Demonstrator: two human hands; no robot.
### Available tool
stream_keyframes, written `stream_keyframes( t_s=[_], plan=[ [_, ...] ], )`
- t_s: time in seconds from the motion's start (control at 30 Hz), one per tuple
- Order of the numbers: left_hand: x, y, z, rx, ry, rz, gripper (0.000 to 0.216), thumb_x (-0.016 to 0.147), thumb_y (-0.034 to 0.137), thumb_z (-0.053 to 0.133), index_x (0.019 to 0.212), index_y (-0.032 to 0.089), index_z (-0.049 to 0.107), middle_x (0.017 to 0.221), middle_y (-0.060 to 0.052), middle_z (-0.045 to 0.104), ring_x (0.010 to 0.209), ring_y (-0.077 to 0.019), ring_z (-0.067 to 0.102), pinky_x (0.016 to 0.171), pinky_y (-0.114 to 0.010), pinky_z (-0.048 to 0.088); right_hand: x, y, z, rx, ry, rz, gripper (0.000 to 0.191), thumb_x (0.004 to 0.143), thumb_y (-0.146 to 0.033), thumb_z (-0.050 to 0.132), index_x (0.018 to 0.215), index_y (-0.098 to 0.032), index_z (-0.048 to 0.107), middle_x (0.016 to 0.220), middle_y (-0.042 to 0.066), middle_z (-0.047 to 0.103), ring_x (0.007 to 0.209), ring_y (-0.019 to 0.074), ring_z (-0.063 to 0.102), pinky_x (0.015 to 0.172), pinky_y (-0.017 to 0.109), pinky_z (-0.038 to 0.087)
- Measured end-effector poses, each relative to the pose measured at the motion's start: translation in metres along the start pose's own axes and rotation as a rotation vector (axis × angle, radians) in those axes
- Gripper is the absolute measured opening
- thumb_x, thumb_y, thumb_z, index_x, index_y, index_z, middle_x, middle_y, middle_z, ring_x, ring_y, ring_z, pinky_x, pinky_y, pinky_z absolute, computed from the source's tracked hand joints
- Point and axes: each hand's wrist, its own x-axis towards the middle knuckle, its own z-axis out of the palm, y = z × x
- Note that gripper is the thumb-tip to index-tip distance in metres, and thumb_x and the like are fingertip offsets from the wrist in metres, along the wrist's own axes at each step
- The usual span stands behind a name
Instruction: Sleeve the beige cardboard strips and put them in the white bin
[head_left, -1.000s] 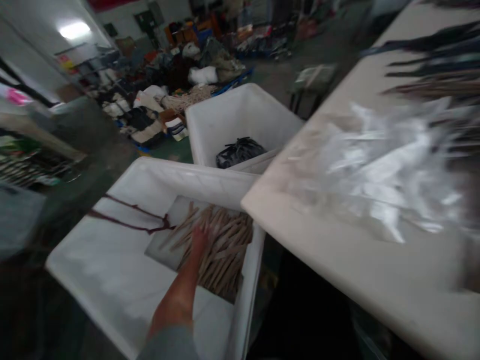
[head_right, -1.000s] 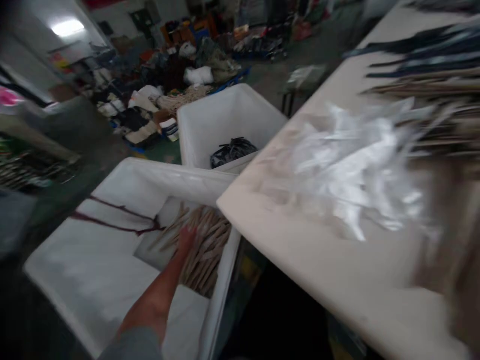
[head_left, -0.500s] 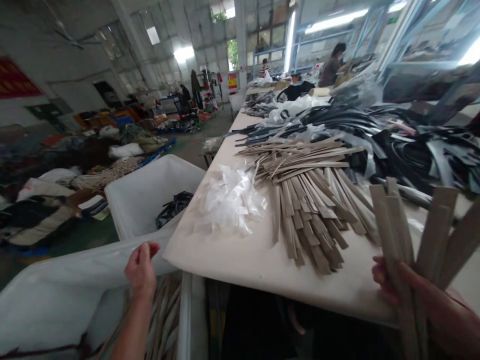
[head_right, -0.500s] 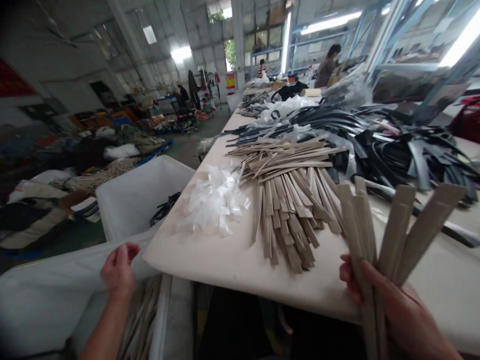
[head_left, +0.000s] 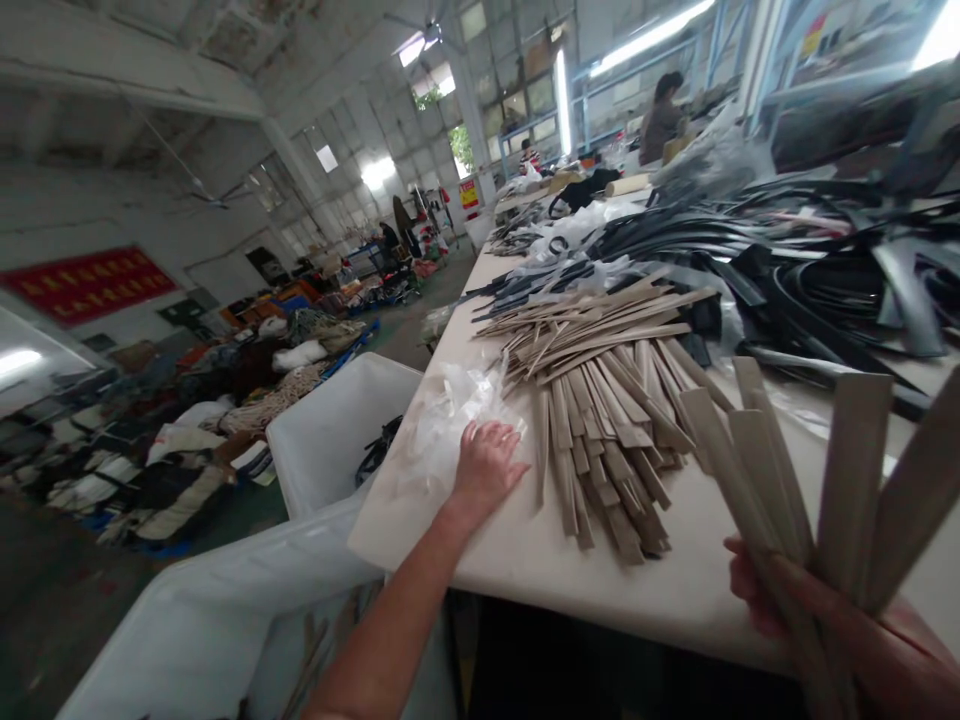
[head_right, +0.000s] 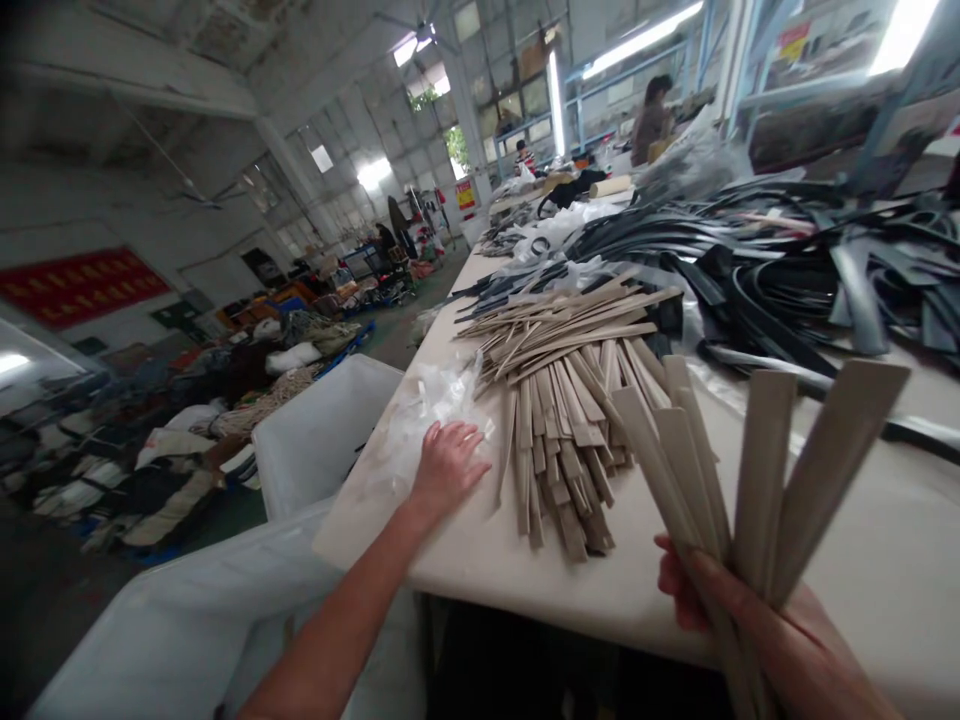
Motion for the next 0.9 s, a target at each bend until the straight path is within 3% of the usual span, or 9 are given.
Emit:
stream_keyframes(
  t_s=[0.07, 0.17, 0.27, 0.4, 0.47, 0.57, 0.67, 0.8, 0.9],
  plan=[
    [0.018, 0.003, 0.015, 0.039, -0.071, -0.025, 0.031, 0.08, 0.038, 0.067, 0.107, 0.024, 0.063, 0.117, -0.007, 0.065, 0.115, -0.0255, 0.053, 0.109, -0.049, 0.023, -0.003, -0.006, 0.004, -0.002, -0.015, -0.024, 0.067, 0.055, -0.07, 0.073, 0.095, -0.015, 0.068, 0.08, 0.013, 0.073, 0.068, 0.0289, 0.068, 0.057, 0.028, 0.059],
    [0.033, 0.002, 0.032, 0.054, -0.125, -0.051, 0.01, 0.082, 0.03, 0.066, 0.089, 0.023, 0.068, 0.095, -0.004, 0.071, 0.097, -0.0229, 0.06, 0.107, -0.05, 0.024, -0.009, -0.016, 0.011, -0.01, 0.009, -0.052, 0.071, 0.05, -0.074, 0.071, 0.088, -0.015, 0.07, 0.073, 0.013, 0.072, 0.064, 0.0292, 0.067, 0.056, 0.031, 0.058],
    [0.038, -0.002, 0.037, 0.066, -0.111, -0.06, 0.006, 0.083, 0.023, 0.064, 0.079, 0.022, 0.069, 0.082, -0.003, 0.071, 0.086, -0.0208, 0.061, 0.105, -0.049, 0.026, -0.016, -0.023, 0.016, -0.048, 0.009, -0.128, 0.069, 0.056, -0.076, 0.065, 0.085, -0.015, 0.071, 0.068, 0.012, 0.069, 0.058, 0.0263, 0.064, 0.054, 0.031, 0.056],
    [0.033, 0.002, 0.021, 0.063, -0.054, -0.05, 0.009, 0.085, 0.023, 0.06, 0.082, 0.021, 0.068, 0.082, -0.003, 0.071, 0.085, -0.0191, 0.062, 0.107, -0.046, 0.026, -0.02, -0.026, 0.015, -0.084, -0.059, -0.215, 0.059, 0.069, -0.074, 0.058, 0.078, -0.017, 0.071, 0.065, 0.01, 0.066, 0.056, 0.0233, 0.06, 0.055, 0.031, 0.052],
    [0.024, 0.012, 0.006, 0.015, 0.037, -0.038, 0.011, 0.089, 0.022, 0.056, 0.088, 0.022, 0.067, 0.089, -0.002, 0.071, 0.09, -0.0174, 0.062, 0.109, -0.045, 0.023, -0.018, -0.026, 0.012, -0.1, -0.083, -0.238, 0.057, 0.075, -0.072, 0.052, 0.074, -0.019, 0.069, 0.063, 0.008, 0.064, 0.055, 0.0219, 0.058, 0.054, 0.031, 0.049],
    [0.001, 0.034, -0.016, -0.12, 0.218, 0.017, 0.012, 0.089, 0.02, 0.055, 0.091, 0.024, 0.066, 0.096, -0.001, 0.071, 0.096, -0.0159, 0.062, 0.111, -0.045, 0.02, -0.013, -0.028, 0.011, -0.157, -0.115, -0.245, 0.058, 0.084, -0.069, 0.042, 0.072, -0.019, 0.068, 0.053, 0.004, 0.056, 0.051, 0.0182, 0.051, 0.052, 0.029, 0.043],
    [-0.025, 0.056, -0.03, -0.192, 0.267, 0.083, 0.015, 0.086, 0.018, 0.058, 0.094, 0.026, 0.067, 0.097, -0.001, 0.071, 0.098, -0.0166, 0.062, 0.112, -0.046, 0.019, -0.008, -0.033, 0.021, -0.22, -0.182, -0.253, 0.06, 0.087, -0.067, 0.039, 0.077, -0.016, 0.069, 0.046, 0.001, 0.05, 0.048, 0.0156, 0.047, 0.051, 0.027, 0.039],
    [-0.05, 0.074, -0.034, -0.195, 0.274, 0.135, 0.021, 0.084, 0.016, 0.06, 0.098, 0.029, 0.067, 0.098, -0.001, 0.071, 0.099, -0.0173, 0.062, 0.112, -0.047, 0.019, -0.006, -0.036, 0.048, -0.209, -0.326, -0.274, 0.05, 0.085, -0.062, 0.047, 0.09, -0.015, 0.066, 0.072, 0.004, 0.065, 0.045, 0.0097, 0.044, 0.045, 0.023, 0.037],
    [-0.056, 0.079, -0.034, -0.185, 0.275, 0.115, 0.018, 0.085, 0.017, 0.06, 0.094, 0.03, 0.068, 0.097, 0.0, 0.071, 0.098, -0.0172, 0.063, 0.112, -0.047, 0.019, -0.006, -0.035, 0.068, -0.22, -0.391, -0.28, 0.043, 0.082, -0.056, 0.054, 0.1, -0.018, 0.062, 0.089, 0.004, 0.067, 0.044, 0.0077, 0.044, 0.041, 0.021, 0.038]
  ],
)
